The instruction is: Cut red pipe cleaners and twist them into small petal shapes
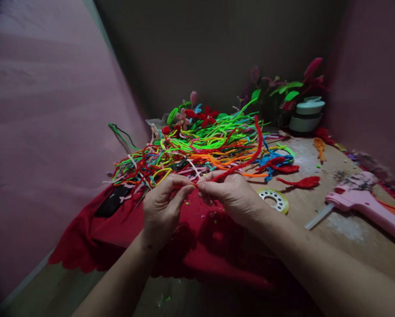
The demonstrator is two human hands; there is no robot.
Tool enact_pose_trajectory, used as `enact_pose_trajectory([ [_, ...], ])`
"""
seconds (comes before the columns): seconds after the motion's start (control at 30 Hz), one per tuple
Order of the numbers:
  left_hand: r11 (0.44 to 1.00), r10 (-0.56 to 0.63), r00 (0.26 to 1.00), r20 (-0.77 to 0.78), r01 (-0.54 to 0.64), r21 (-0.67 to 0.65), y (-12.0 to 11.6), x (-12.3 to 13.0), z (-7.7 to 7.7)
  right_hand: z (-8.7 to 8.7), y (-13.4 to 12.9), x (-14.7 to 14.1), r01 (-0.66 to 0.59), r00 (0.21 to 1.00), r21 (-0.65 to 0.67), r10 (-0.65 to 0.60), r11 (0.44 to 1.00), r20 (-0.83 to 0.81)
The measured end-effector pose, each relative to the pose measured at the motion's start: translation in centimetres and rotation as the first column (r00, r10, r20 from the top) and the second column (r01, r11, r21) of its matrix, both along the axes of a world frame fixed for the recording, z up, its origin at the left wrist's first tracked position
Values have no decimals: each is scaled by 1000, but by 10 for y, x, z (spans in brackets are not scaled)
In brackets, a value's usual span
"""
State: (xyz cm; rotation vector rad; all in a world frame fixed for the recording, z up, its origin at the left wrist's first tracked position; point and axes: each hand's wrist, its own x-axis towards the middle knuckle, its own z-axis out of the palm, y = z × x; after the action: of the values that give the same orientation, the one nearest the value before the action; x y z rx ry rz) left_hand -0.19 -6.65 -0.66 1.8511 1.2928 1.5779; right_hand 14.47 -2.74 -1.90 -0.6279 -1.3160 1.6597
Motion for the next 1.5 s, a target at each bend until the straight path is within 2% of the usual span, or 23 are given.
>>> enact_pose_trajectory([
  [0.07,997,-5,997,73,11,-73,0,0,1,2,-3,1,32,997,29,-34,999,67],
  [0.13,947,-56,947,317,150,-283,2,1,4,3,-6,2,117,978,125,-136,985,156],
  [0.2,755,-60,777,627,446,-480,6,2,6,4,-7,3,219,931,278,-286,935,228],
  [0.27,524,20,594,804,679,-514,10,2,8,3,-7,3,276,891,362,-378,891,251],
  [0.3,472,44,561,827,717,-512,12,2,9,3,-7,3,276,894,344,-371,898,251],
  [0.33,489,37,575,817,703,-516,13,2,9,2,-6,2,258,913,291,-331,921,237],
  [0.4,702,-41,719,694,515,-492,12,1,8,1,-3,2,198,959,160,-225,967,172],
  [0.47,937,-78,925,373,196,-290,9,-1,5,-1,-1,1,144,984,64,-150,987,99],
  [0.5,991,-45,987,156,63,-114,7,-2,4,-2,0,1,121,990,33,-123,992,68],
  [0.53,997,14,998,-67,-9,75,5,-3,2,-2,2,1,95,994,11,-96,995,43],
  [0.6,933,136,897,-420,26,358,3,-6,-1,-4,4,2,45,999,-12,-45,999,-6],
  [0.7,860,226,769,-597,130,494,4,-9,-4,-5,6,3,-5,1000,-1,5,1000,-31],
  [0.8,867,268,693,-669,129,481,5,-10,-3,-5,7,4,5,1000,31,-5,999,4],
  [0.87,923,225,661,-716,90,373,5,-10,1,-4,5,4,70,994,83,-77,994,79],
  [0.93,997,-8,783,-622,57,60,6,-11,5,-2,2,4,149,966,214,-188,965,176],
  [0.97,977,-177,871,-458,102,-185,7,-12,8,-1,0,4,178,945,299,-248,937,213],
  [1.0,893,-312,918,-244,195,-407,9,-13,10,0,-2,3,198,925,379,-300,904,233],
  [1.07,609,-415,885,208,441,-660,13,-17,12,2,-5,2,208,908,467,-347,859,234],
  [1.13,388,-352,766,538,643,-660,18,-19,11,3,-7,1,211,924,437,-324,875,204],
  [1.2,281,-221,614,758,784,-553,20,-20,9,3,-7,0,195,956,336,-255,922,145],
  [1.23,253,-160,547,822,827,-502,21,-21,8,2,-6,-1,179,969,280,-219,943,118],
  [1.3,239,-114,509,853,848,-473,22,-21,7,0,-4,-1,142,983,184,-161,973,92],
  [1.5,288,-201,604,771,789,-543,21,-24,14,-6,6,1,85,995,11,-84,996,-62],
])
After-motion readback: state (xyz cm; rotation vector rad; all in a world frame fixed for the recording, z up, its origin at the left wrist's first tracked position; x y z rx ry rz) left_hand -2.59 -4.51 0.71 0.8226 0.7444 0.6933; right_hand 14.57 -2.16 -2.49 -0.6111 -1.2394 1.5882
